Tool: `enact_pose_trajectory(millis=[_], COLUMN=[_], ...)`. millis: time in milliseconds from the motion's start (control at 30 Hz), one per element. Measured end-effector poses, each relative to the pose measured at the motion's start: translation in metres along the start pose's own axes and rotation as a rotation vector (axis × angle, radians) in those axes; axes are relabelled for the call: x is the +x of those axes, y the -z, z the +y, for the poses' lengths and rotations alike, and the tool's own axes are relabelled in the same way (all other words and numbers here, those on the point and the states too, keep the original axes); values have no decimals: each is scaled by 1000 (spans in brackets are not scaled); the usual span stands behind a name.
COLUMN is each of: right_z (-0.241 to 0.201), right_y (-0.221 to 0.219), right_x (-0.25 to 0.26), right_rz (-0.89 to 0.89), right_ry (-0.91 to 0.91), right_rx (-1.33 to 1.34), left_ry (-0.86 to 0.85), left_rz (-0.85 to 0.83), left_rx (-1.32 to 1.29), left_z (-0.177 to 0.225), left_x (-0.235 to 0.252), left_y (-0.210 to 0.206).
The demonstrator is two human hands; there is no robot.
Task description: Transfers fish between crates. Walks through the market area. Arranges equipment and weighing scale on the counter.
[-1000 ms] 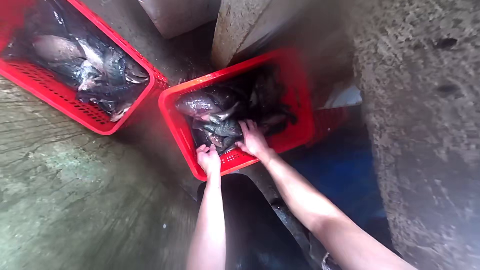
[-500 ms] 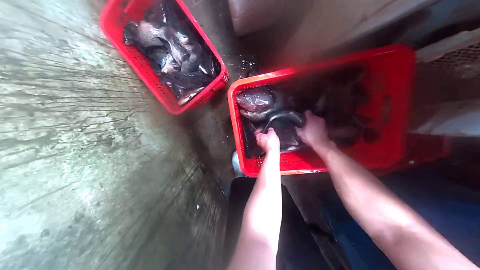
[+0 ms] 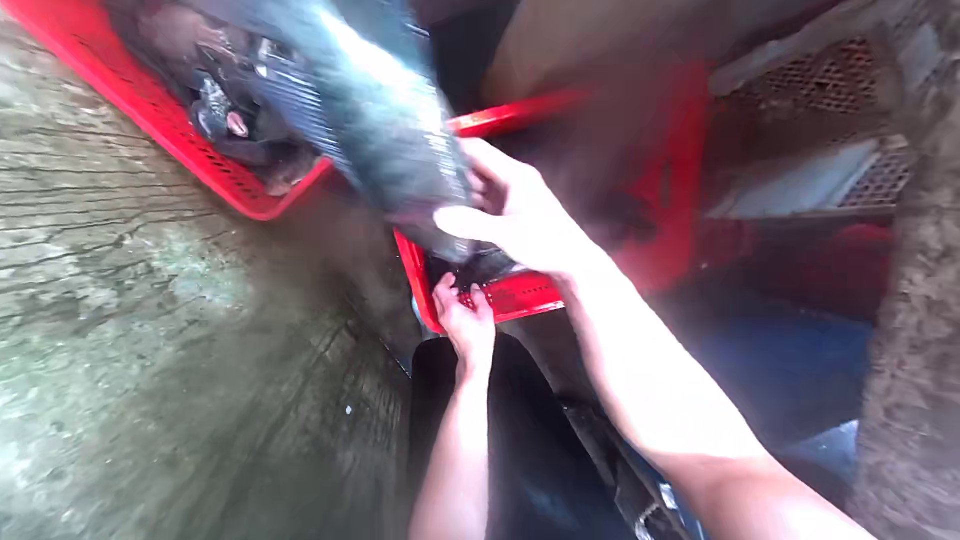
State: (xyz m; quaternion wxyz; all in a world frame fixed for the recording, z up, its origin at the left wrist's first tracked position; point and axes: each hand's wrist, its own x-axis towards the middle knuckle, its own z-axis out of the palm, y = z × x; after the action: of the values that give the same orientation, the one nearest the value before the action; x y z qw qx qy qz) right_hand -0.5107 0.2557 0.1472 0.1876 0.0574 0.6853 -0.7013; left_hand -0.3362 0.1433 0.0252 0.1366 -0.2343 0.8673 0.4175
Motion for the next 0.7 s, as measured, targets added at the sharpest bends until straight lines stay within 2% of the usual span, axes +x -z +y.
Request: enact_pose_trajectory(millis=[33, 100, 200, 267, 400, 467, 533, 633, 700], right_z=[3, 31, 109, 155, 211, 220, 224, 214, 204], right_y=[-2, 11, 53, 75, 93, 101, 101, 86, 71], right_x=[6, -1, -33, -49, -59, -57, -56, -46, -32], right_rz=[-13, 144, 401, 346, 27, -48, 40, 287, 360], right_ry=[14, -23, -260, -377, -441, -430, -398, -497, -593], right_rx=[-4, -141, -562, -785, -1011, -1027, -920, -649, -581], left_ry=[29, 128, 319, 380, 390, 301, 267, 413, 486], left_rz=[-30, -111, -267, -293, -251, -216, -207, -293, -345], left_rx=[121, 325, 496, 498, 417, 411, 396, 381, 341], left_z=[-1, -4, -4, -5, -11, -10, -7, -4, -5], left_x=[4, 15, 26, 32, 30, 27, 26, 32, 40], left_y=[1, -6, -23, -33, -37, -34, -32, -40, -48])
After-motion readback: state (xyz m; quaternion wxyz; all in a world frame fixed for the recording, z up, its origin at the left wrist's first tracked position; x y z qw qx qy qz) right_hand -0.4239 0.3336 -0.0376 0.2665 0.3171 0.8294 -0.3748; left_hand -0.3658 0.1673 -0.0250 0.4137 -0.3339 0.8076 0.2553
